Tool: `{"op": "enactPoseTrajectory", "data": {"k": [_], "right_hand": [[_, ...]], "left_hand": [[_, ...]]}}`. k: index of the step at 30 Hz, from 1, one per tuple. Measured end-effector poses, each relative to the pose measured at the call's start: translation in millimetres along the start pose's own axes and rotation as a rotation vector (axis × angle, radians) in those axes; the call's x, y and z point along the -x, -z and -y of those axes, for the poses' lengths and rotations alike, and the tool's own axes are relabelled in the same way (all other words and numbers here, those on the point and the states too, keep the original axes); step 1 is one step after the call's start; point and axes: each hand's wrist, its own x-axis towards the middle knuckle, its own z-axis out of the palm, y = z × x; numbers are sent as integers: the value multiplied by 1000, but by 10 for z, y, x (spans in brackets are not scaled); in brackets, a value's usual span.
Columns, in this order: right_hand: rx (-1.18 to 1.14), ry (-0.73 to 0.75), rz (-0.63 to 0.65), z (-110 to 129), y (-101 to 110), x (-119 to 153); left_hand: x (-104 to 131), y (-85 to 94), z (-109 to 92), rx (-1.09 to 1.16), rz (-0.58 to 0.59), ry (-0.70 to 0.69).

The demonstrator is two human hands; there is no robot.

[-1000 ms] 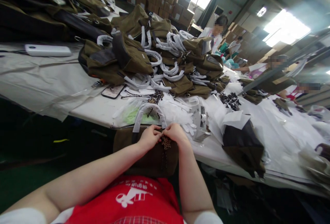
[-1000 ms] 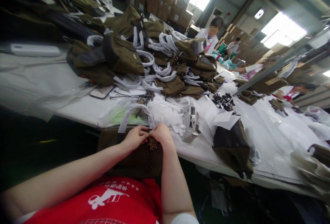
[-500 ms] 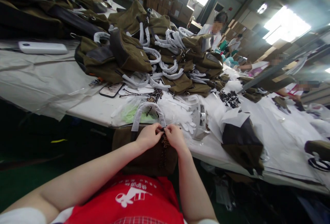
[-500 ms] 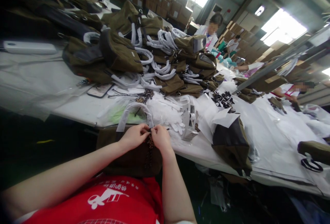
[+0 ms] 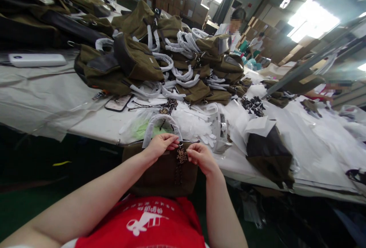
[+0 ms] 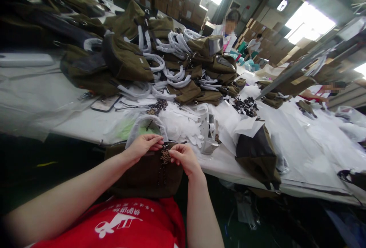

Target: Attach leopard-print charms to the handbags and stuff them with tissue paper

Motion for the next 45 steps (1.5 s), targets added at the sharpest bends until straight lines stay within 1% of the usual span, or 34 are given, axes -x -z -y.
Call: {"op": "enactPoseTrajectory", "data": {"k": [4,6,8,10,14,15,17,20,25,32,35,39,45], "right_hand": [[-146,53,43,-15,-3,114],[-111,76,-25,-36,-46,131],[0,108,-155,-47,-101,142],[170,179,-238,-33,-153,166],[564,428,-263,52,-216,245],[627,470,-261,71,-222,261],[694,507,-249,92,-226,277],[716,529,-237,84,-219,275],[718,540,-220,59,-207,260],[727,507,-134,74,-207,259],[831,462,-70,86,-195,258],[986,417,-11,103,-183,252],[1029,396,25,129,-235,218]], "left_hand": [[1,22,-109,111,8,49],[22,19,-152,149,25,66],[65,13,-186,119,65,34],[125,6,-219,27,131,-24],[248,0,-304,-236,255,-161],[271,1,-327,-288,272,-199],[304,5,-368,-360,287,-264],[328,18,-397,-422,290,-318],[343,40,-367,-464,323,-343],[345,59,-367,-511,385,-401],[349,55,-357,-586,402,-441],[373,33,-281,-638,387,-441],[388,14,-131,-634,307,-416]]}}
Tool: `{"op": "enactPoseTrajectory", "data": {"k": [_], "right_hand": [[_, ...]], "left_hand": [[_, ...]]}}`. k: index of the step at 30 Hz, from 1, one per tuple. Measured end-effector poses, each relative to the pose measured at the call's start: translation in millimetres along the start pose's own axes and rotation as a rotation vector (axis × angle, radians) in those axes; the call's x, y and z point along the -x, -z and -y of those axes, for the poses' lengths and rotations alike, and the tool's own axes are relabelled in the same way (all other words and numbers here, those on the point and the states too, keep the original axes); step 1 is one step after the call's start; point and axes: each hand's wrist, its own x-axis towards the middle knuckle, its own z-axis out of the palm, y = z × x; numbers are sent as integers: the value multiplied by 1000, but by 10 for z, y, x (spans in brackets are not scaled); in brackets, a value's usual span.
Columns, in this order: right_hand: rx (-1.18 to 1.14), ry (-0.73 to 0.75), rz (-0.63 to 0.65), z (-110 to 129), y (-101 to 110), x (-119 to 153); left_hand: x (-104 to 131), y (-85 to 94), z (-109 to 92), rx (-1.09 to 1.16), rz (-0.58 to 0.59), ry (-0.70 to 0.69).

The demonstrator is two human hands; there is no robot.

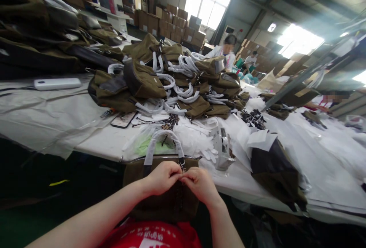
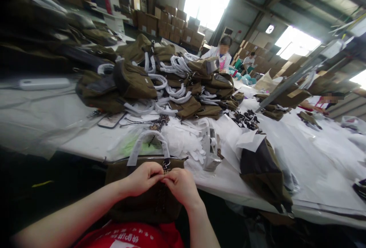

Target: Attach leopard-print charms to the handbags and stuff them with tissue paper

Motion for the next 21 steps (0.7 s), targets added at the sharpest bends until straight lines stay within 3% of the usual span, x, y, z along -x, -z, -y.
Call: {"op": "enactPoseTrajectory", "data": {"k": [6,8,10,12,14,21], "right_hand": [[-126,-99,-62,5,3,-35],[-153,-214,-114,-29,7,-15],[-119,-337,-150,-63,-12,15],[-75,-413,-149,-76,-64,39],[-72,-450,-135,-64,-147,41],[-271,-491,-107,-51,-470,-79]], "left_hand": [[-7,48,-17,60,-58,59],[-2,58,-5,81,-164,142],[10,38,28,163,-242,309],[28,-16,64,318,-198,501],[44,-87,91,444,-115,610],[0,-228,148,523,-83,616]]}}
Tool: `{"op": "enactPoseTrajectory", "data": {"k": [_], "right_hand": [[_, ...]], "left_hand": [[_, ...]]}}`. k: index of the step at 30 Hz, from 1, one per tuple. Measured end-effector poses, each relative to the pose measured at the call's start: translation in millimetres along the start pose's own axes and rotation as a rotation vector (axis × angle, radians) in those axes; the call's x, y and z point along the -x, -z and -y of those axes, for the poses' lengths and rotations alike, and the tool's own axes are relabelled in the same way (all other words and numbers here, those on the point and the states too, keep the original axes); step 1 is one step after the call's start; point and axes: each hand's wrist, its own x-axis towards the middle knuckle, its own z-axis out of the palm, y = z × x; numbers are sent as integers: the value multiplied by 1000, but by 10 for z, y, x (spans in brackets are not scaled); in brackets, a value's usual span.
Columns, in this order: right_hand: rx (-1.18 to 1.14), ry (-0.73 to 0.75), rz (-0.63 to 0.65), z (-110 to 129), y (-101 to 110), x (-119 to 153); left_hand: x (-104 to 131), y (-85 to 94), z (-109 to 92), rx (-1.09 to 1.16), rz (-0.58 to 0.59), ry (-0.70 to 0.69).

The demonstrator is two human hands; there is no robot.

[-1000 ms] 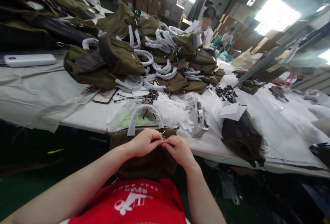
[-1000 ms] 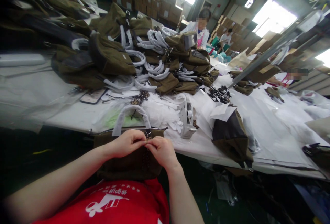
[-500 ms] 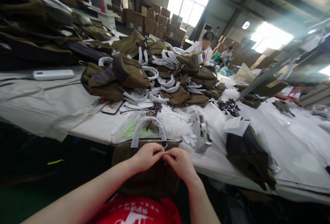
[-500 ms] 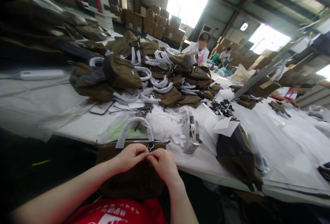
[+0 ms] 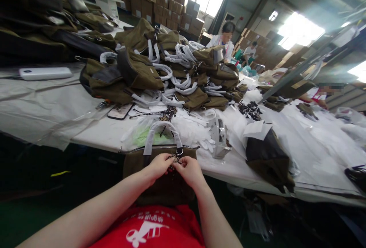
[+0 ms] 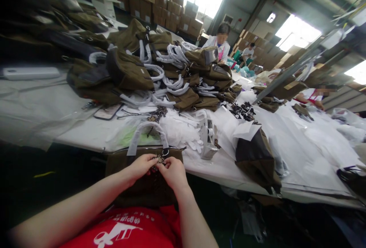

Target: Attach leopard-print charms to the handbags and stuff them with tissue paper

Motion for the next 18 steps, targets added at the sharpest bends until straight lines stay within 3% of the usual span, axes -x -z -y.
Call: {"op": "enactPoseTrajectory", "data": {"k": [5,10,14,18], "right_hand": [[-277,-36,44,-90,-90,-83],[-543,-90,124,-128,-6,-84],[-520,-112,147,-164,80,-49],[-433,-89,153,-174,31,-26]], "left_hand": [[-54,-87,32,-15,-5,-59],[-93,-47,31,25,29,-69],[-90,43,6,58,18,-57],[-81,9,41,6,-1,-121]]}}
